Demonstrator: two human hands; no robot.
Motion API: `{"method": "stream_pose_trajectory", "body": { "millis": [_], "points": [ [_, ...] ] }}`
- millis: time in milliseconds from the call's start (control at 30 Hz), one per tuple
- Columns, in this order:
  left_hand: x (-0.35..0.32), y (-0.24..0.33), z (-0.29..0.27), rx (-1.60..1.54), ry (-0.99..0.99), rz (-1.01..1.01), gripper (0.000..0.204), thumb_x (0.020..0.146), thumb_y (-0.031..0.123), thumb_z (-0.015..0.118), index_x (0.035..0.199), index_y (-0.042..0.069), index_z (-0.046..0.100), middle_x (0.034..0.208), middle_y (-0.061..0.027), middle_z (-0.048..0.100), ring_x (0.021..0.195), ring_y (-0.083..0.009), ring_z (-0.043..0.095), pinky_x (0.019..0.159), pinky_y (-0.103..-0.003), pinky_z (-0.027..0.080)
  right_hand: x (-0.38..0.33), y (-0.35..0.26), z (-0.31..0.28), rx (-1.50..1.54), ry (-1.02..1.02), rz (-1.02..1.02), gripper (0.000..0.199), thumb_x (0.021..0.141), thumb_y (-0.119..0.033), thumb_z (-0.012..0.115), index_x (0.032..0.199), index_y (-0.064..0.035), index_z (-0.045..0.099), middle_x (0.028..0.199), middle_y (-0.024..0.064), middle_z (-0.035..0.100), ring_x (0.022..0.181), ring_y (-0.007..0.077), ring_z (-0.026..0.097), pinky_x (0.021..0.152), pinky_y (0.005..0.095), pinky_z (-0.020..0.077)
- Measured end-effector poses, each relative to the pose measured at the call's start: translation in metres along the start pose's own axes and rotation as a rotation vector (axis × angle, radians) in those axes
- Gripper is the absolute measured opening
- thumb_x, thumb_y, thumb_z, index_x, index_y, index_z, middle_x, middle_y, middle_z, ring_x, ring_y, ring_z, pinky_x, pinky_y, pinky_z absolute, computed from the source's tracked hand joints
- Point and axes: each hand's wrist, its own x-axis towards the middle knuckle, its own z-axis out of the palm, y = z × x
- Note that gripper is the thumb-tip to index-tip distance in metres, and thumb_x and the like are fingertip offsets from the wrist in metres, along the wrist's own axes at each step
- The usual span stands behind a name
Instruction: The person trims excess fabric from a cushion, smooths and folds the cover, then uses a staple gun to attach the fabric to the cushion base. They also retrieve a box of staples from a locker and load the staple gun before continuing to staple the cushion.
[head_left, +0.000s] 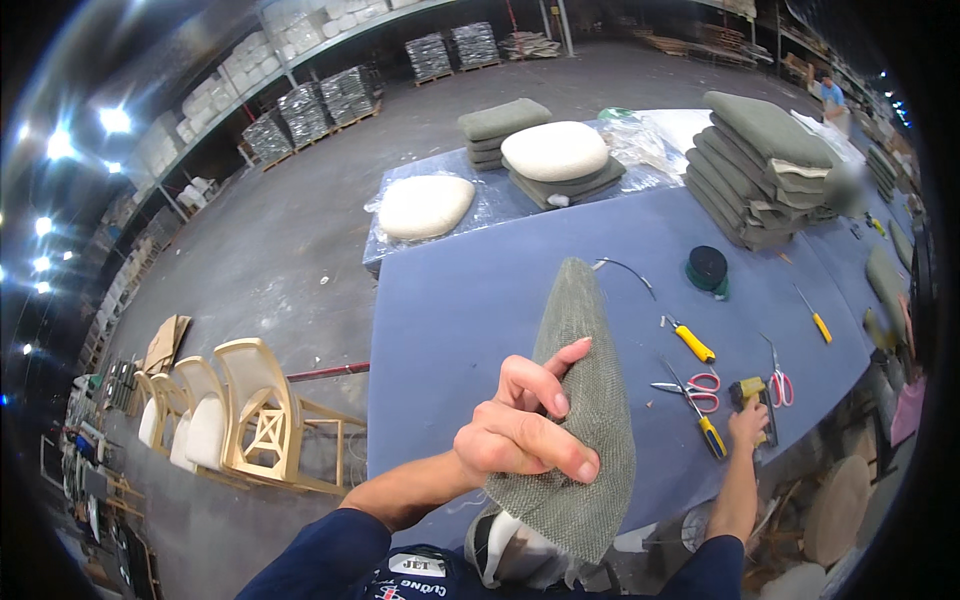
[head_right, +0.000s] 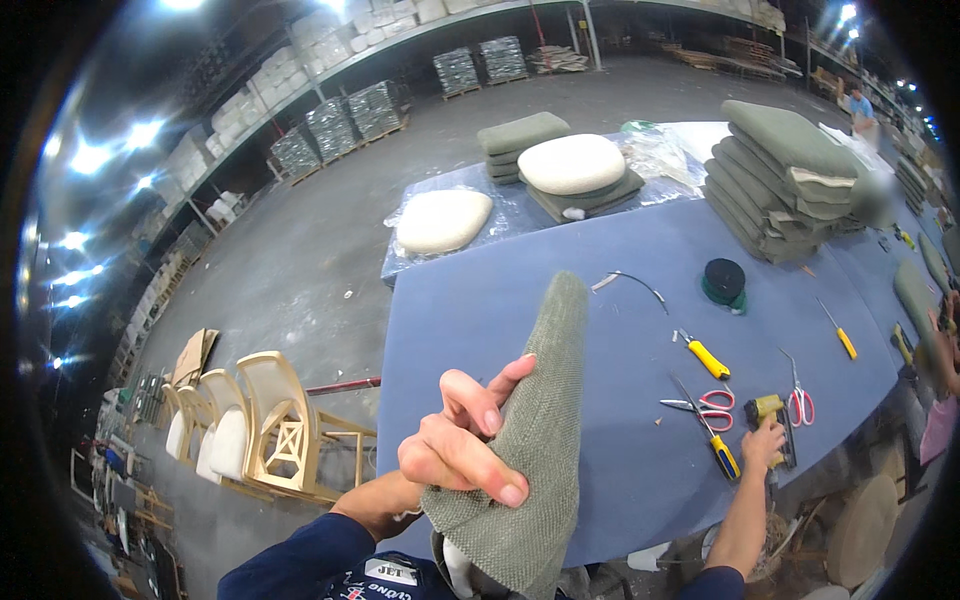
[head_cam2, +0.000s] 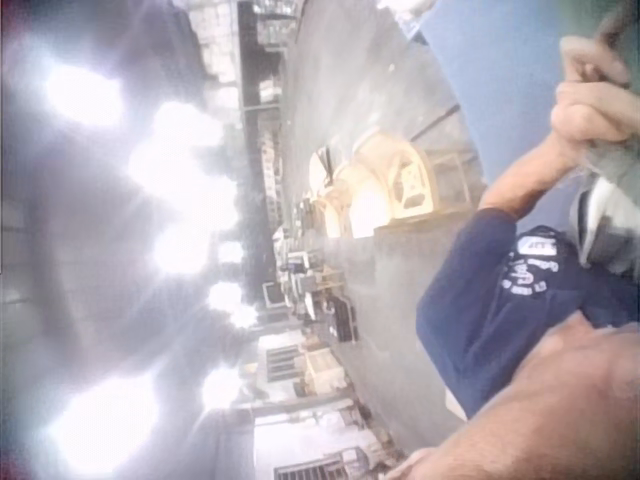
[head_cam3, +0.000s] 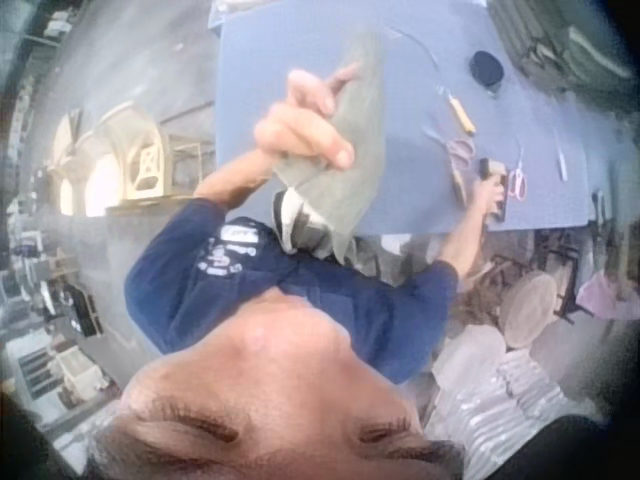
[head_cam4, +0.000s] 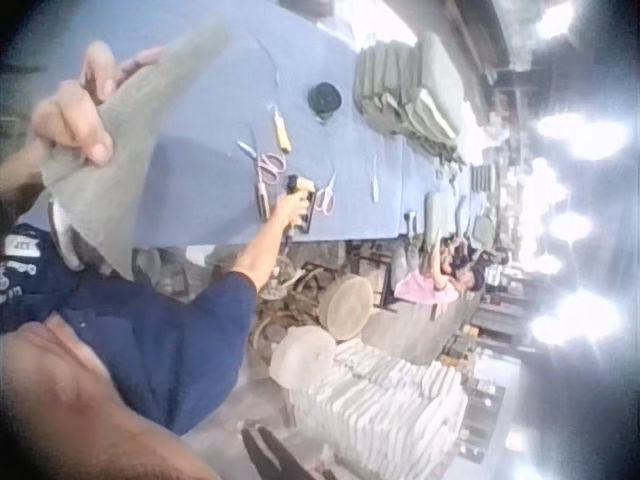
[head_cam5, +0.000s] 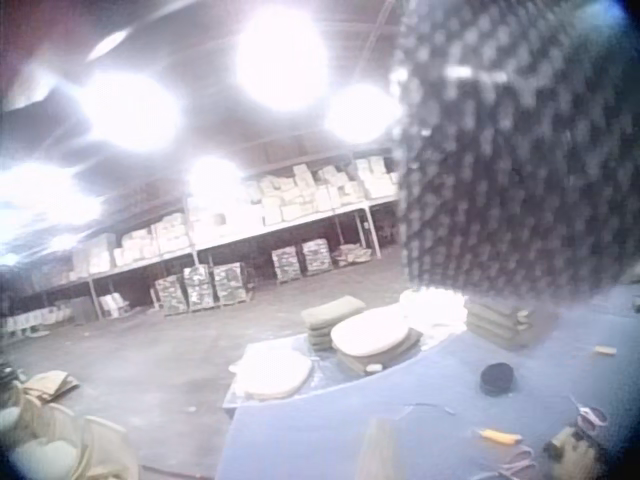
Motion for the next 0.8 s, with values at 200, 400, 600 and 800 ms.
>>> {"method": "stream_pose_trajectory", "body": {
  "millis": [200,400,600,800],
  "points": [
    [0.001,-0.005,0.010,-0.003,0.051,0.008,0.020,0.089,0.003,0.074,0.087,0.010,0.055,0.103,-0.0056,0.080,0.109,-0.0263,0.049,0.121,-0.071,0.027,0.018,0.024,-0.001,-0.076,-0.010,0.081,0.081,0.090,-0.019,0.071,0.161,-0.0230,0.033,0.141,0.0162,0.054,0.131,0.0374,0.056,0.103,0.0587,0.0472],
    [0.000,-0.005,0.001,-0.001,0.024,0.000,0.021,0.088,0.006,0.075,0.086,0.009,0.055,0.102,-0.0052,0.080,0.106,-0.0257,0.049,0.121,-0.069,0.029,0.008,0.035,-0.036,0.287,0.010,-0.129,0.076,0.089,-0.016,0.072,0.157,-0.0164,0.039,0.126,0.0184,0.065,0.114,0.0364,0.066,0.095,0.0507,0.0522],
    [-0.004,-0.001,-0.005,-0.014,0.027,0.024,0.021,0.088,0.009,0.078,0.086,0.011,0.057,0.102,-0.0043,0.080,0.100,-0.0254,0.046,0.119,-0.066,0.031,-0.092,-0.004,-0.184,1.362,-0.019,-0.261,0.036,0.097,-0.016,0.071,0.129,-0.0027,0.059,0.086,0.0044,0.063,0.069,0.0108,0.061,0.060,0.0259,0.0515],
    [-0.004,0.006,-0.013,-0.005,0.027,0.044,0.021,0.087,0.017,0.079,0.087,0.012,0.058,0.102,-0.0042,0.080,0.095,-0.0254,0.047,0.116,-0.065,0.032,-0.210,-0.022,-0.381,1.137,-0.053,-0.658,0.033,0.097,-0.024,0.073,0.120,-0.0025,0.061,0.097,0.0091,0.068,0.079,0.0184,0.068,0.070,0.0351,0.0557]
  ]
}}
